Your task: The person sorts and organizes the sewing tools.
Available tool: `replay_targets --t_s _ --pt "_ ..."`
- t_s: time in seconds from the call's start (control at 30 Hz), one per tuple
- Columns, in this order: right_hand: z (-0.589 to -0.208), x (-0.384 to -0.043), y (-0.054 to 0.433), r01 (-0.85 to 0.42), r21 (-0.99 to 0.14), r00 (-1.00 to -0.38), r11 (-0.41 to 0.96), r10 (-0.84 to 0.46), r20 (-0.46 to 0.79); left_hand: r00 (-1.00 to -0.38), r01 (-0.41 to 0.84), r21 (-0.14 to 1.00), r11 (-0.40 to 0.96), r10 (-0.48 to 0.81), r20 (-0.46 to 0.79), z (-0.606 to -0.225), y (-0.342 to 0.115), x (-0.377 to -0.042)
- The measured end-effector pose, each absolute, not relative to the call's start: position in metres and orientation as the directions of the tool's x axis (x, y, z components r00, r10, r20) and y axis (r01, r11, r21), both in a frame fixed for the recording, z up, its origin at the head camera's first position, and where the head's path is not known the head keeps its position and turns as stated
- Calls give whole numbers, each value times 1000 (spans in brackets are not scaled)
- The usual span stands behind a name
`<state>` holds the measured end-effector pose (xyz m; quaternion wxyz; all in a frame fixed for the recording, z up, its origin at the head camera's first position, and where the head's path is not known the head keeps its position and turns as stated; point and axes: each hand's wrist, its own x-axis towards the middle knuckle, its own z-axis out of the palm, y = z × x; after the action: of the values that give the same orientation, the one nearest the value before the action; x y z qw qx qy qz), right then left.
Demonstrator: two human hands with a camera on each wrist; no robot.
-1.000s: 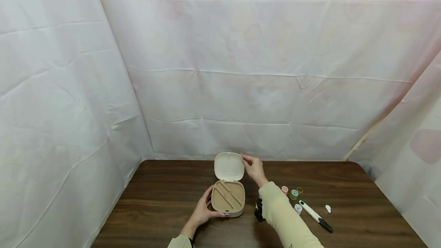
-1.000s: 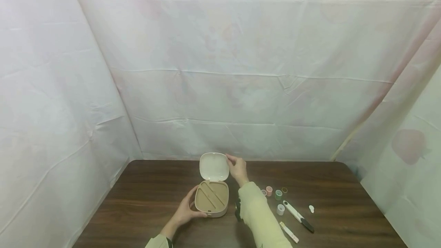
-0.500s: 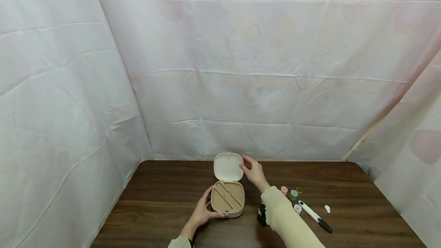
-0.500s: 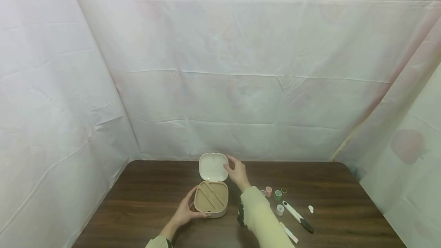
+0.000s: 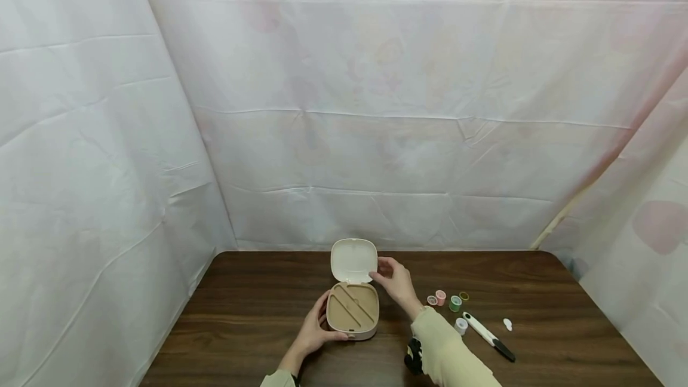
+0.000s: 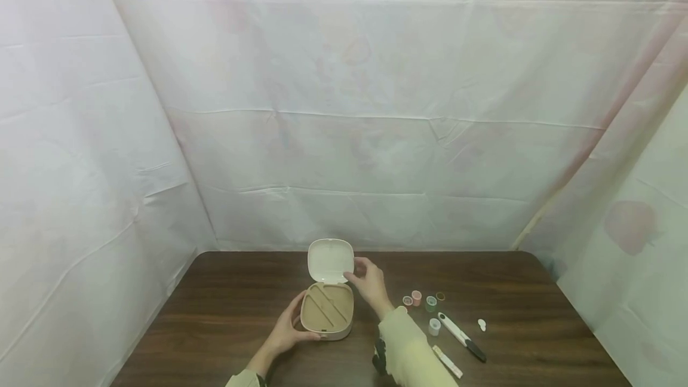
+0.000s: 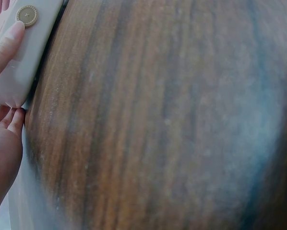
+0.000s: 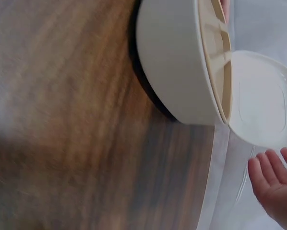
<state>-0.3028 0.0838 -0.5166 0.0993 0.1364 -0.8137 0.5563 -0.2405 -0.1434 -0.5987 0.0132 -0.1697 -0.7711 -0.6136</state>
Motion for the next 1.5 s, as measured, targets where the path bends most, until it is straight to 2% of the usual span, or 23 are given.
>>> replay_targets --t_s 0.33,0.53,0.8,1.07,1.5 --pt "-528 -283 81 -375 -855 -927 358 -167 336 -951 238 954 183 243 191 -596 -144 -237" --pt "-535 -278 80 -373 -857 -925 356 -212 314 -947 256 950 179 246 209 -596 -145 -238" --pt "-546 -280 75 -355 -864 -929 358 -238 283 -943 275 945 178 241 229 -590 -143 -235" --pt "-552 -282 72 -365 -825 -927 432 -253 277 -937 298 938 177 241 252 -596 -143 -237" --pt "-555 -284 68 -367 -791 -926 490 -276 259 -945 269 946 182 240 222 -597 -143 -238"
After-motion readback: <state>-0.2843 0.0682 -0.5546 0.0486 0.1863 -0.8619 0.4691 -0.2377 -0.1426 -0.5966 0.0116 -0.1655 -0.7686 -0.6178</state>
